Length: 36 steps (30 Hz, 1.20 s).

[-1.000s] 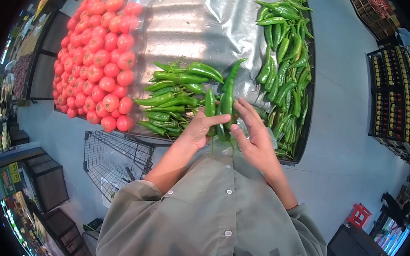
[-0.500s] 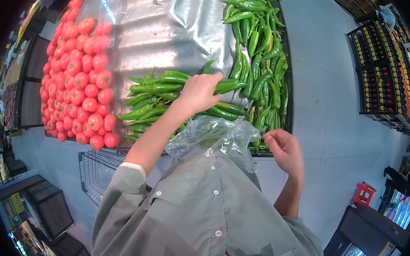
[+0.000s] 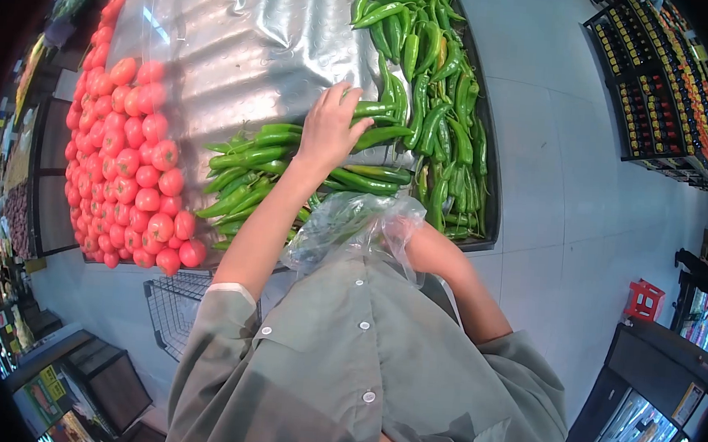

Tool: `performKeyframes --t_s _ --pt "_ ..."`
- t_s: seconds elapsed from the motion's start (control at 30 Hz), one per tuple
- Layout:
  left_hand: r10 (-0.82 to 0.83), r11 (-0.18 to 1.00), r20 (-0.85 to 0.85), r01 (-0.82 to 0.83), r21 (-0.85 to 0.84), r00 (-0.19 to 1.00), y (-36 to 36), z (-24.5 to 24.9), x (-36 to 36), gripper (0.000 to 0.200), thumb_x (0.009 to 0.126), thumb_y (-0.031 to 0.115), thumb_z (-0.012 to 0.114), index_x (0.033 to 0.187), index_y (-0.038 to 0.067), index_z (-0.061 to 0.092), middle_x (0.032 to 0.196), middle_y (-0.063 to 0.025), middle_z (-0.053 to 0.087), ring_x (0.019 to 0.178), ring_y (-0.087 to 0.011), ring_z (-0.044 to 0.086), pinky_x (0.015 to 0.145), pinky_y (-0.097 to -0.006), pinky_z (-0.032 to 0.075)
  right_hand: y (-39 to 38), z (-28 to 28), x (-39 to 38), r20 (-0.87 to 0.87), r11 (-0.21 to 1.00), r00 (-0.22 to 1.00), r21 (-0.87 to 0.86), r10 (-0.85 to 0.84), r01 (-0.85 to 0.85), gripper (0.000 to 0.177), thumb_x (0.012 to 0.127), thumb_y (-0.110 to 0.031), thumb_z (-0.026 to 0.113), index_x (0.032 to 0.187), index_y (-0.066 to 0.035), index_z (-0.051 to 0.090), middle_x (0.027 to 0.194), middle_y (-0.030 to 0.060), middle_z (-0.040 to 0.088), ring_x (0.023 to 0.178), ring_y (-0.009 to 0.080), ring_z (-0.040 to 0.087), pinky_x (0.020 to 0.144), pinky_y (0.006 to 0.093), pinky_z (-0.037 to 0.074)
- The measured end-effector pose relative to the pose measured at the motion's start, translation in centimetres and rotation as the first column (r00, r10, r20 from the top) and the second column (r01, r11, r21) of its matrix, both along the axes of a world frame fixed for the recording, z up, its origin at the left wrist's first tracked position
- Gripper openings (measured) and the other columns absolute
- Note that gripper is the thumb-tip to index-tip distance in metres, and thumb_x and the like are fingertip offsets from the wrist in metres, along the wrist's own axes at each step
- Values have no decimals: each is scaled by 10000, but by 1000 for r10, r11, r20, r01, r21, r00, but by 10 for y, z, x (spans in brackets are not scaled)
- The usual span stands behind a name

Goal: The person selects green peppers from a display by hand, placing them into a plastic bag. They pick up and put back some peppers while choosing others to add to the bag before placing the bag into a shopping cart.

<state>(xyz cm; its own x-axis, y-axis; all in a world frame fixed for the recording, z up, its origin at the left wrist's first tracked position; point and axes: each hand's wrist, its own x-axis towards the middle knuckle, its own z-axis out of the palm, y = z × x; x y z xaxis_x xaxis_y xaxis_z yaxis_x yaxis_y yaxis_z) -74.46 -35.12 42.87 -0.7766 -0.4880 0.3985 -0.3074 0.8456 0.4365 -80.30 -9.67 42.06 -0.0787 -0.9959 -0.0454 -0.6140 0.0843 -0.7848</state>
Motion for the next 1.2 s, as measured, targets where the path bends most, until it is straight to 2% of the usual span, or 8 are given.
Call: performKeyframes --t_s 0.13,0.37,0.43,0.57,0.67,0.83,0.93,1.2 --pt "100 981 -168 -69 179 981 13 12 29 354 836 154 766 1122 -6 630 1188 -166 615 1106 -358 599 941 -439 489 -23 -19 4 -282 913 915 370 287 -172 167 854 -119 616 967 -47 715 1052 223 677 964 408 657 852 495 530" --pt "183 887 -112 -115 448 977 86 -20 120 132 842 92 759 872 -4 676 910 -138 689 871 -326 667 780 -389 525 -40 -46 11 -289 955 911 123 293 -268 241 805 -203 697 992 -52 714 1022 157 671 962 362 653 828 460 534" --pt "219 854 -60 -161 495 974 105 -27 142 132 842 94 759 882 -4 680 914 -138 690 870 -324 665 780 -389 526 -44 -38 15 -342 960 929 -178 143 -214 288 808 -249 693 1031 -67 709 1088 134 657 1021 350 637 825 461 538" --pt "262 797 54 -247 551 964 124 -41 174 210 838 148 776 967 2 697 965 -137 696 895 -304 670 802 -372 530 -53 -38 15 -275 949 910 36 311 -313 353 826 -274 677 1117 -75 683 1140 138 639 1065 361 618 866 470 529" --pt "217 662 126 -241 710 968 125 -28 191 313 827 201 796 1045 3 693 1030 -137 694 934 -280 675 830 -358 531 -53 -42 26 -388 979 910 -73 146 -188 406 830 -285 684 1179 -81 652 1117 152 644 1064 377 620 886 467 525" --pt "89 705 69 -112 700 994 121 -31 198 327 833 203 788 1070 2 683 1025 -131 687 919 -263 666 823 -341 528 -57 -48 36 -567 983 817 181 107 -4 398 847 -303 672 1156 -53 657 1191 192 662 1140 366 623 901 457 529" --pt "37 671 86 -88 736 996 118 -31 196 235 860 147 755 1017 -8 676 940 -124 667 819 -241 641 753 -324 522 -64 -67 25 -504 915 797 378 333 -144 379 853 -357 667 1121 -90 685 1124 172 689 1035 340 663 870 459 544" --pt "284 632 110 -272 725 953 122 -49 203 80 920 57 667 925 -21 649 723 -84 607 606 -154 549 578 -288 445 -24 17 10 -250 964 961 261 121 -54 326 861 -202 673 1157 -65 652 1079 210 674 887 399 670 763 493 546"
